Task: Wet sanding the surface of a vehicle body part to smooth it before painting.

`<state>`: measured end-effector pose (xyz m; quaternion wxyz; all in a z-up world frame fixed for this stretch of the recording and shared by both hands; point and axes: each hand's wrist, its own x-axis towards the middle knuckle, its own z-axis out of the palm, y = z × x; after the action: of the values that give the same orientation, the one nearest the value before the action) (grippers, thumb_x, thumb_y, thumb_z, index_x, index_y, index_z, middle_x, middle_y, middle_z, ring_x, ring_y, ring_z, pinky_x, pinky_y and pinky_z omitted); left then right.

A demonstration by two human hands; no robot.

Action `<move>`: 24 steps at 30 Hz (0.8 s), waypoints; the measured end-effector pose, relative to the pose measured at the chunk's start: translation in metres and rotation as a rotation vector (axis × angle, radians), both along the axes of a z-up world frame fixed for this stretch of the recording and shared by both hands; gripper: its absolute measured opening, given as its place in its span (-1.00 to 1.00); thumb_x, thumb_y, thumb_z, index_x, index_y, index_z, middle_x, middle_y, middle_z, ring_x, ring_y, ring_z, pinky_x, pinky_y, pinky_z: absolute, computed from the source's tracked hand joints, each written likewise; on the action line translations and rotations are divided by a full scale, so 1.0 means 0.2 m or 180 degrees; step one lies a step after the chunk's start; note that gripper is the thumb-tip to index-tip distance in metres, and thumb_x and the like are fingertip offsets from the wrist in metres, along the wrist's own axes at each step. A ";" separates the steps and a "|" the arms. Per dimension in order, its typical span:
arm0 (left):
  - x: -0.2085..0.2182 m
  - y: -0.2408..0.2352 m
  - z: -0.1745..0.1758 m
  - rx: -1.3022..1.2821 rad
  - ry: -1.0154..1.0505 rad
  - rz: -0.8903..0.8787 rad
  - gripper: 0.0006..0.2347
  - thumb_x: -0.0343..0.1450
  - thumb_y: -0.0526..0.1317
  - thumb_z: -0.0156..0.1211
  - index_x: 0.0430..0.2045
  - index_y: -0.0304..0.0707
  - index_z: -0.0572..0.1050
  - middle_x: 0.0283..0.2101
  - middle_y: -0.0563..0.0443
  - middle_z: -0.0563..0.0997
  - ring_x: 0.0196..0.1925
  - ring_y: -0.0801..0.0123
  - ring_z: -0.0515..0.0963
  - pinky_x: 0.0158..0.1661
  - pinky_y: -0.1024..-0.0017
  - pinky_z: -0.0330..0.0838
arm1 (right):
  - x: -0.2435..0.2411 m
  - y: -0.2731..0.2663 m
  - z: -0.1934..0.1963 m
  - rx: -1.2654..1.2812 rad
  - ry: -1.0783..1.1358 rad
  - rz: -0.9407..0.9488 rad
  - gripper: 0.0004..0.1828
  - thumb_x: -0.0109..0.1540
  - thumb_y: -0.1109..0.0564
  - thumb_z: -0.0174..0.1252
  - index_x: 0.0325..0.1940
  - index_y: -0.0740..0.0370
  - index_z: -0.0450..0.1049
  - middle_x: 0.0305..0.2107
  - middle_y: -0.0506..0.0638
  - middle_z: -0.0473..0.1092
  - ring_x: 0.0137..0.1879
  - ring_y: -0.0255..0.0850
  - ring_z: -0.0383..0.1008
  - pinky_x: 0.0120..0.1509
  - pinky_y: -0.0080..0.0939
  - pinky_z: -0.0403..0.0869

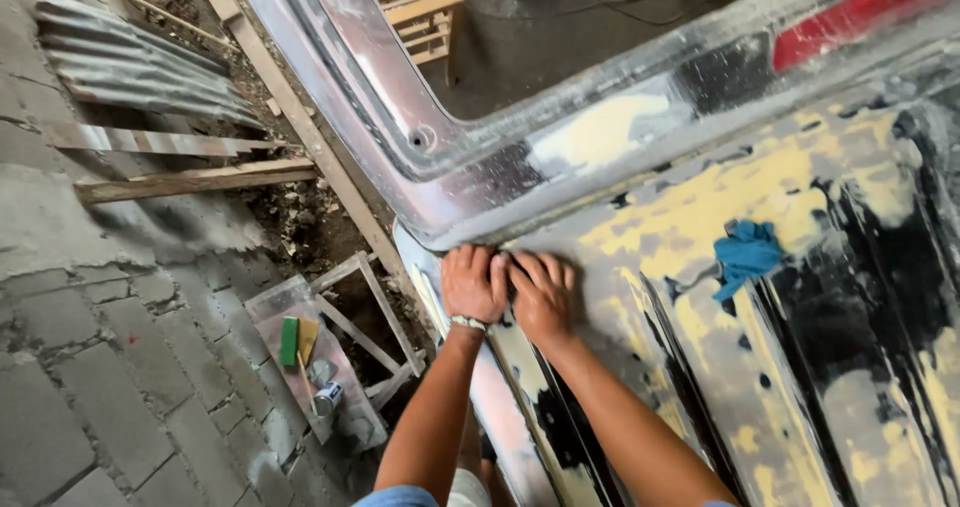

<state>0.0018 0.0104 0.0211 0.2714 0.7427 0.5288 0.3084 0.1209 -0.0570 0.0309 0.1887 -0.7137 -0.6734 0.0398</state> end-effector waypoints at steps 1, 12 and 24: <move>-0.01 -0.03 -0.01 -0.0013 -0.0010 -0.0008 -0.84 0.44 -0.16 0.13 -0.31 -0.26 0.53 -0.28 -0.16 0.48 -0.18 -0.05 0.44 -0.07 0.10 0.31 | 0.01 -0.05 0.01 -0.0013 -0.0010 -0.0008 -0.66 0.24 0.18 0.12 0.09 0.09 0.58 0.08 -0.04 0.47 0.22 -0.04 0.38 0.27 0.11 0.25; -0.02 -0.15 -0.20 0.0164 0.0162 -0.0140 -0.57 0.37 -0.35 0.17 0.19 -0.36 0.45 0.13 -0.27 0.51 0.24 -0.10 0.47 0.43 -0.01 0.16 | 0.02 -0.06 0.02 -0.0079 0.0101 -0.0005 -0.62 0.32 0.14 0.14 0.24 0.04 0.55 0.07 -0.05 0.46 0.22 -0.01 0.38 0.32 0.14 0.25; -0.01 -0.13 -0.18 0.0211 0.0091 -0.0085 -0.56 0.46 -0.31 0.26 0.27 -0.36 0.39 0.20 -0.25 0.52 0.34 -0.02 0.46 0.48 0.06 0.14 | 0.04 -0.15 0.06 -0.0064 0.0050 0.0200 -0.61 0.31 0.16 0.13 0.24 0.09 0.56 0.13 -0.03 0.45 0.25 -0.02 0.37 0.33 0.12 0.22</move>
<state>-0.0005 -0.0165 -0.0140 0.2431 0.7626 0.5122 0.3115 0.1290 -0.0866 0.0424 0.1854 -0.6936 -0.6936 0.0580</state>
